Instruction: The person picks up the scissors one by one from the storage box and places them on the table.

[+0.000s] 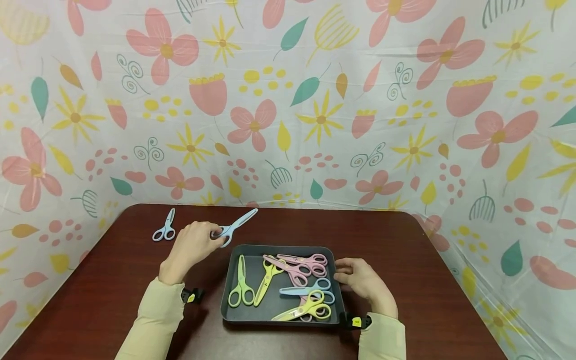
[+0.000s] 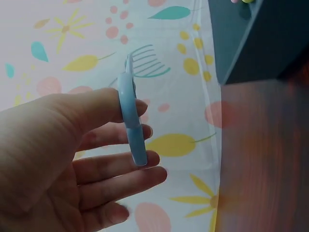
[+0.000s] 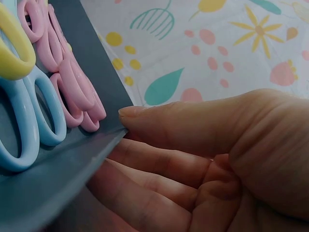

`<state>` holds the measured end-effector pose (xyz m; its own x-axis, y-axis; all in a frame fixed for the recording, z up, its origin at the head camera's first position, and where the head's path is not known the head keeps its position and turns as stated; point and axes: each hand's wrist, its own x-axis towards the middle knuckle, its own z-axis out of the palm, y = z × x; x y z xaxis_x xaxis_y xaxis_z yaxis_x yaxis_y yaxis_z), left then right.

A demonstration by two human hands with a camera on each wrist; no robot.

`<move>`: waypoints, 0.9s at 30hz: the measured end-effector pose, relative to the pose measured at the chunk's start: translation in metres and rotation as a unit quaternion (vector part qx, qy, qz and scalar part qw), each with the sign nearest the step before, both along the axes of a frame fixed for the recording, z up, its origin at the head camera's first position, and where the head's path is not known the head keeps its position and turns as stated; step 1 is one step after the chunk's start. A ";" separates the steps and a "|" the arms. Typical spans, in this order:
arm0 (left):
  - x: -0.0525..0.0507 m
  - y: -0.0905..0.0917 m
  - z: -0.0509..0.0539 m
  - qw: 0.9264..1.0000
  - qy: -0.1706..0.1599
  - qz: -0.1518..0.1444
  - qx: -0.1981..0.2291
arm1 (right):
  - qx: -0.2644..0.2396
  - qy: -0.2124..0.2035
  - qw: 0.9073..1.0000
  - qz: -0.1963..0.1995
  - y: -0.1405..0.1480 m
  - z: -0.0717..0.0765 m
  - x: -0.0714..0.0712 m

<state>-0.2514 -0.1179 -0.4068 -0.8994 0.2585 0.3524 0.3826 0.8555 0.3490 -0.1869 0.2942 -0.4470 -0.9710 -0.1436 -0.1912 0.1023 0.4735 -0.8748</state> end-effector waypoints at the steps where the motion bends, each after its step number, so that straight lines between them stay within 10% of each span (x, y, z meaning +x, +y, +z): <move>1: -0.001 -0.001 -0.001 1.000 -0.003 0.000 0.004 | 0.000 0.000 1.000 0.001 0.000 0.000 0.000; 16: -0.015 -0.027 -0.014 0.998 -0.022 0.051 0.043 | -0.006 -0.002 1.000 -0.006 0.001 0.002 0.001; 27: -0.023 -0.049 -0.023 0.986 -0.022 0.152 0.065 | 0.005 0.003 1.000 -0.010 -0.001 0.002 0.000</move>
